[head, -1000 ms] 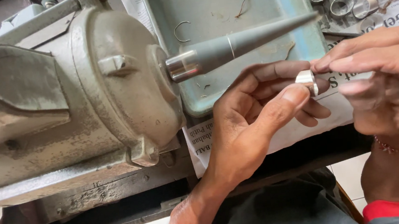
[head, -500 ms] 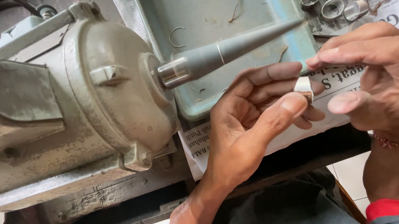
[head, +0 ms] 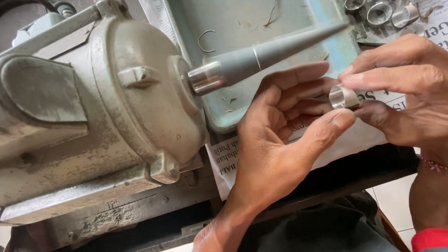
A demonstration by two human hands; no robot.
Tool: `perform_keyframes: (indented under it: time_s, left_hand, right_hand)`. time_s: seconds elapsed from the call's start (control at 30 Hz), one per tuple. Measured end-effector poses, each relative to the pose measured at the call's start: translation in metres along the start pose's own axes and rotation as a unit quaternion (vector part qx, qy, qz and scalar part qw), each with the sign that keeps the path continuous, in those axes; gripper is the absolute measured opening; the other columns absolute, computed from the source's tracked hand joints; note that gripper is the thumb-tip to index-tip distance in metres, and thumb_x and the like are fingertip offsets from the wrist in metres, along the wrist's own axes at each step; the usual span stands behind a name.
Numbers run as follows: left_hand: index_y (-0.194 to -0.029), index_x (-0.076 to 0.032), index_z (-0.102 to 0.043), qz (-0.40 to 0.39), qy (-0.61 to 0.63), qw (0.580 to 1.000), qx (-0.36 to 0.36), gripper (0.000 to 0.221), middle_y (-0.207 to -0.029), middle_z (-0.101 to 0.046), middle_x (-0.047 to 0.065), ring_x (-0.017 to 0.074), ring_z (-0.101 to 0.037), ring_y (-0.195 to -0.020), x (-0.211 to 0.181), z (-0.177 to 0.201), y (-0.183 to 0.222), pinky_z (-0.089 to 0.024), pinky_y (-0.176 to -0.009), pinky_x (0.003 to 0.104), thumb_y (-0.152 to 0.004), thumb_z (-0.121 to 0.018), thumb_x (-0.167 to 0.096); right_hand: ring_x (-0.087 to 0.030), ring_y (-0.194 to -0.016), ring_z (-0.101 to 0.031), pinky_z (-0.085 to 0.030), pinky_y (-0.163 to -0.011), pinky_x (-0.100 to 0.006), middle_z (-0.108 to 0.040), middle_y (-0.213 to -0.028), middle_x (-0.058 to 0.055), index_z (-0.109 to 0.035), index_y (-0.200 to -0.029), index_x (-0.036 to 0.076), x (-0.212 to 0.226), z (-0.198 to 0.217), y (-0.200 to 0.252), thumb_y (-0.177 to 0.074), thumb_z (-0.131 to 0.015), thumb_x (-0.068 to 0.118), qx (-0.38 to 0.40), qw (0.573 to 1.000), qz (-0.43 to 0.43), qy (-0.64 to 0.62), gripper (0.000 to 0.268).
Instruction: Polishing the interior and exterior of metal rings using a rotating mandrel machine.
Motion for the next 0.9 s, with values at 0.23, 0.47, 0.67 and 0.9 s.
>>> perform_keyframes:
  time_s: [0.23,0.47,0.67,0.9]
  left_hand:
    - [-0.139,-0.004,-0.055,0.001,-0.005,1.0,0.01,0.058,-0.123,-0.07,0.014,0.0179,-0.069,-0.112,-0.004,0.003,0.001,-0.058,-0.103,0.028,-0.086,-0.074,-0.013]
    - [-0.137,-0.003,-0.056,0.002,0.006,1.0,-0.002,0.05,-0.115,-0.072,0.014,0.0176,-0.069,-0.11,-0.002,0.003,-0.001,-0.06,-0.104,0.031,-0.09,-0.071,-0.012]
    - [-0.131,-0.002,-0.06,0.027,-0.009,1.0,-0.013,0.039,-0.109,-0.076,0.013,0.0179,-0.073,-0.101,-0.002,0.001,-0.002,-0.063,-0.09,0.03,-0.094,-0.066,-0.016]
    - [-0.131,-0.002,-0.062,0.031,-0.007,0.999,-0.016,0.041,-0.105,-0.074,0.012,0.0174,-0.071,-0.099,-0.002,0.004,-0.001,-0.064,-0.09,0.03,-0.094,-0.066,-0.018]
  right_hand:
    - [-0.034,-0.107,-0.068,-0.055,-0.096,-0.041,-0.067,-0.122,-0.028,-0.065,-0.122,-0.003,0.006,-0.008,-0.004,-0.099,-0.07,0.01,0.022,0.999,-0.02,0.024,0.027]
    - [-0.04,-0.11,-0.074,-0.062,-0.09,-0.038,-0.064,-0.117,-0.034,-0.055,-0.118,-0.012,0.001,-0.005,-0.002,-0.096,-0.07,0.003,-0.036,0.998,-0.033,-0.025,0.03]
    - [-0.038,-0.1,-0.073,-0.072,-0.085,-0.038,-0.055,-0.122,-0.037,-0.044,-0.123,-0.011,-0.012,0.006,0.004,-0.095,-0.065,-0.014,-0.116,0.972,-0.155,-0.132,0.035]
    - [-0.031,-0.097,-0.07,-0.073,-0.087,-0.041,-0.056,-0.129,-0.036,-0.044,-0.12,-0.008,-0.027,0.006,0.003,-0.09,-0.07,-0.019,-0.112,0.945,-0.262,-0.158,0.041]
Point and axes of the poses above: each hand's wrist, its own y-axis away from the middle knuckle, its own z-axis out of the back of the hand, x = y × z, the point moved 10 cm from there along -y, towards the middle knuckle
